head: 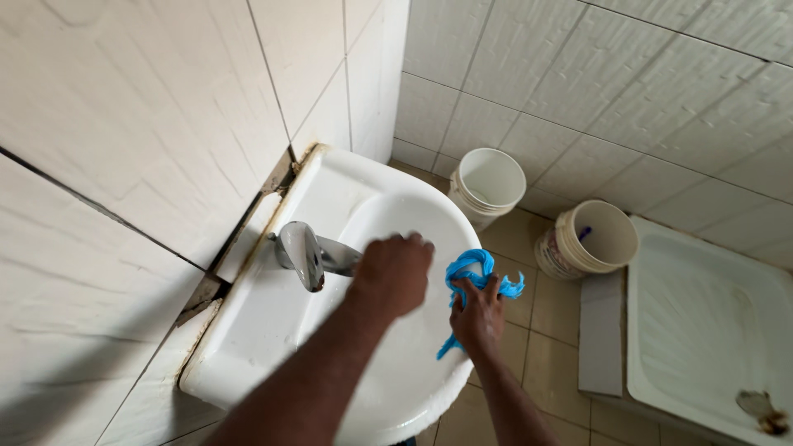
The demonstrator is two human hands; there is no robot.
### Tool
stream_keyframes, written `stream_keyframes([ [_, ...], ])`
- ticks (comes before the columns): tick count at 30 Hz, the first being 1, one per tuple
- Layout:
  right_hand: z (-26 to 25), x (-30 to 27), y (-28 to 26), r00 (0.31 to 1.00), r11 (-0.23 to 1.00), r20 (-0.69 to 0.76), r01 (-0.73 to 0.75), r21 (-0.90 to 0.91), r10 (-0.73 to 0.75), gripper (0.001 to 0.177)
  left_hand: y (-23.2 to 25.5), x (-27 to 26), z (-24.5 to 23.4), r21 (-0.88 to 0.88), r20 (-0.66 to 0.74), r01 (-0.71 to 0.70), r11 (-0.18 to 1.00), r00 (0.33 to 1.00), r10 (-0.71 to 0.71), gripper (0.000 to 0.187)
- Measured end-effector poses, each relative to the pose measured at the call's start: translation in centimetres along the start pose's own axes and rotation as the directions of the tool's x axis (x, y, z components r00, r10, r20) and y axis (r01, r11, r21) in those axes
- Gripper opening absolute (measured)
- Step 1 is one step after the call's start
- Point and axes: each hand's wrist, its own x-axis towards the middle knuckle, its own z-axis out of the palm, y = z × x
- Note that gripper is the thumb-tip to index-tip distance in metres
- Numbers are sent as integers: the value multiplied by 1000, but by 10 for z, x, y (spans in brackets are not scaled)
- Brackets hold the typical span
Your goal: The person uses a blue cloth to wipe the interior of a white bathroom sink. They repeatedly wet the cloth under the running tap and scrub the basin and faucet area.
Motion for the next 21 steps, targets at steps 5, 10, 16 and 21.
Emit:
stream_keyframes([
  [5,6,48,0,990,986,7,141,-83,-141,33,-81,-10,-39,-98,-39,231,968,971,-236,22],
  [10,9,88,-6,973,964,104,220,-148,-206,39,-113,-26,-25,-216,-1,375,902,923,-384,33],
  [16,16,117,-18,972,971,78,228,-69,-223,83,-110,-10,-3,-93,-27,387,917,920,-391,33],
  [21,18,107,3,988,993,118,106,-49,-100,82,-101,-7,0,-42,-71,440,897,894,-442,30],
])
